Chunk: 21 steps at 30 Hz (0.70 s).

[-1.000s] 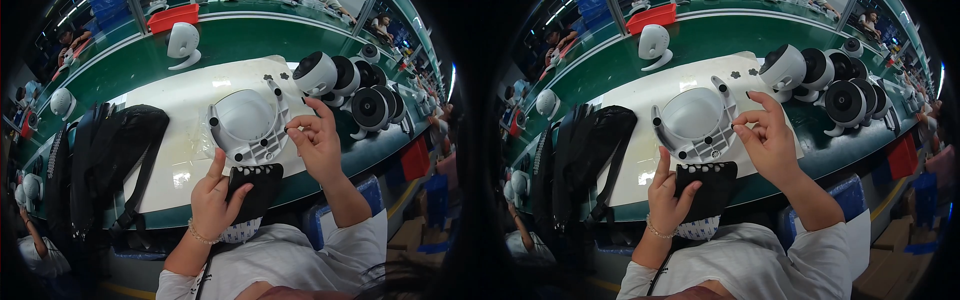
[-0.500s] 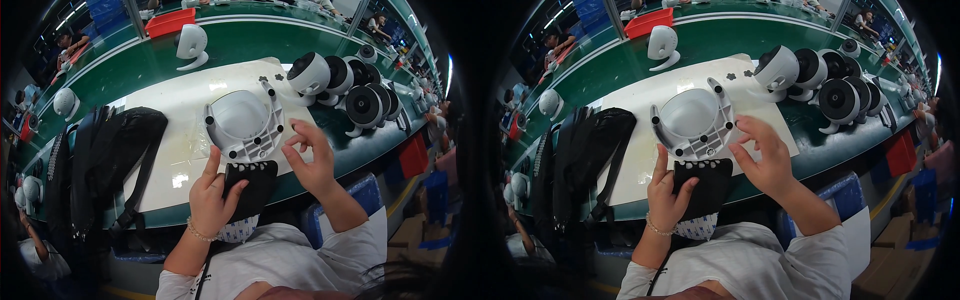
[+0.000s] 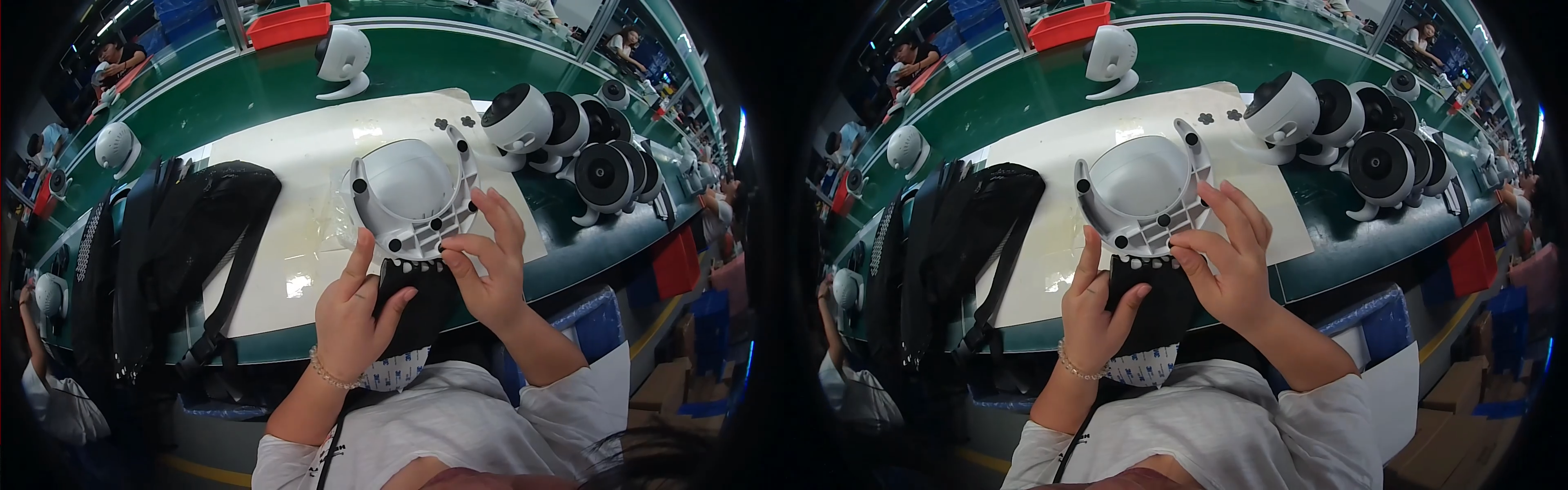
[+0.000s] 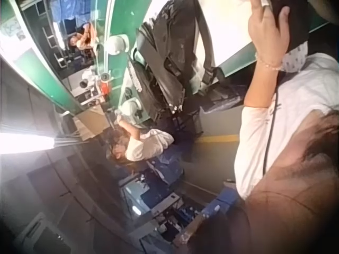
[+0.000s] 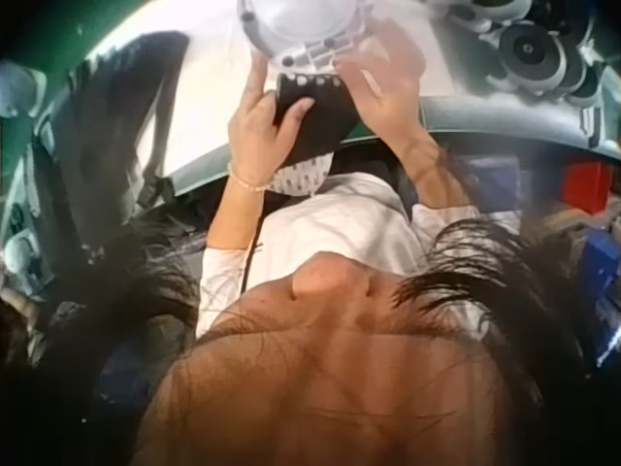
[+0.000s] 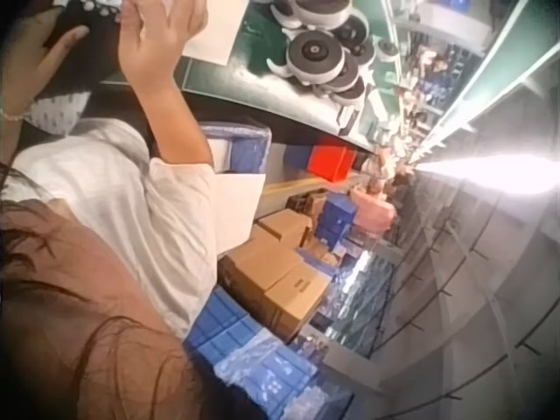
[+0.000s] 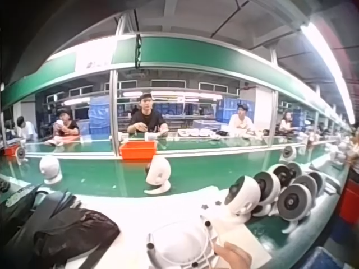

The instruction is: Assembling small electronic devices on a production line by attaching bases and tightening screws.

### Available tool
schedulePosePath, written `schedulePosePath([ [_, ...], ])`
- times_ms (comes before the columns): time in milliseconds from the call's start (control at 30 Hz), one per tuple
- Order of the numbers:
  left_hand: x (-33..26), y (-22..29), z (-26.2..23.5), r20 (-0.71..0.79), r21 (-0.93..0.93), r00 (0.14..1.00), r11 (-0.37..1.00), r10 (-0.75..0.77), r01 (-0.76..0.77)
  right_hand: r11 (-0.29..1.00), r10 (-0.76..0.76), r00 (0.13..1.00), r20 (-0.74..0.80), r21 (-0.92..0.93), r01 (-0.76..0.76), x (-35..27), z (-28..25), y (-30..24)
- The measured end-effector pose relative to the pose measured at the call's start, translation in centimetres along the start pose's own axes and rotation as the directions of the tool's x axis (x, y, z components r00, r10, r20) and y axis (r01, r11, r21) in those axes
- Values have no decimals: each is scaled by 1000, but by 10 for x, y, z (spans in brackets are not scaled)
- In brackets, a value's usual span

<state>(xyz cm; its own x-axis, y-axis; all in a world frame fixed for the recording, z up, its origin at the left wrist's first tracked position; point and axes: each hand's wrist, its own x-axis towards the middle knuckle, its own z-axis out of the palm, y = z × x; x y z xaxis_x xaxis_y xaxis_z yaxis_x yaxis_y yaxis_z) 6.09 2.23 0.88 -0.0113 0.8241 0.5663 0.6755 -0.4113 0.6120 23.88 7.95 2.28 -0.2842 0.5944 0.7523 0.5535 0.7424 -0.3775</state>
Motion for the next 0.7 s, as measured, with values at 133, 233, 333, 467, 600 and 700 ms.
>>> schedulePosePath([
  [133, 1, 0, 0, -7, 9, 1000, 1000, 24, -24, 972, -146, 989, 0, -186, 144, -8, -2, 7],
  [233, 1, 2, 0, -6, 10, 1000, 1000, 15, -15, 896, -239, 967, 86, -365, 253, -10, -8, 7],
  [333, 1, 0, 0, -20, -3, 1000, 1000, 14, -14, 965, -132, 985, 113, -213, 154, -5, -14, 5],
  [467, -2, 0, -1, 5, 3, 1000, 1000, -11, 11, 931, 221, 961, 168, 258, -259, -1, -13, 21],
  [600, -1, 1, -1, 19, -23, 1000, 1000, -10, 11, 954, 157, 974, 163, 231, -192, 3, 4, 29],
  [700, 0, 0, -1, 15, -30, 1000, 1000, -8, 9, 975, 151, 977, 148, 143, -172, 7, -1, 26],
])
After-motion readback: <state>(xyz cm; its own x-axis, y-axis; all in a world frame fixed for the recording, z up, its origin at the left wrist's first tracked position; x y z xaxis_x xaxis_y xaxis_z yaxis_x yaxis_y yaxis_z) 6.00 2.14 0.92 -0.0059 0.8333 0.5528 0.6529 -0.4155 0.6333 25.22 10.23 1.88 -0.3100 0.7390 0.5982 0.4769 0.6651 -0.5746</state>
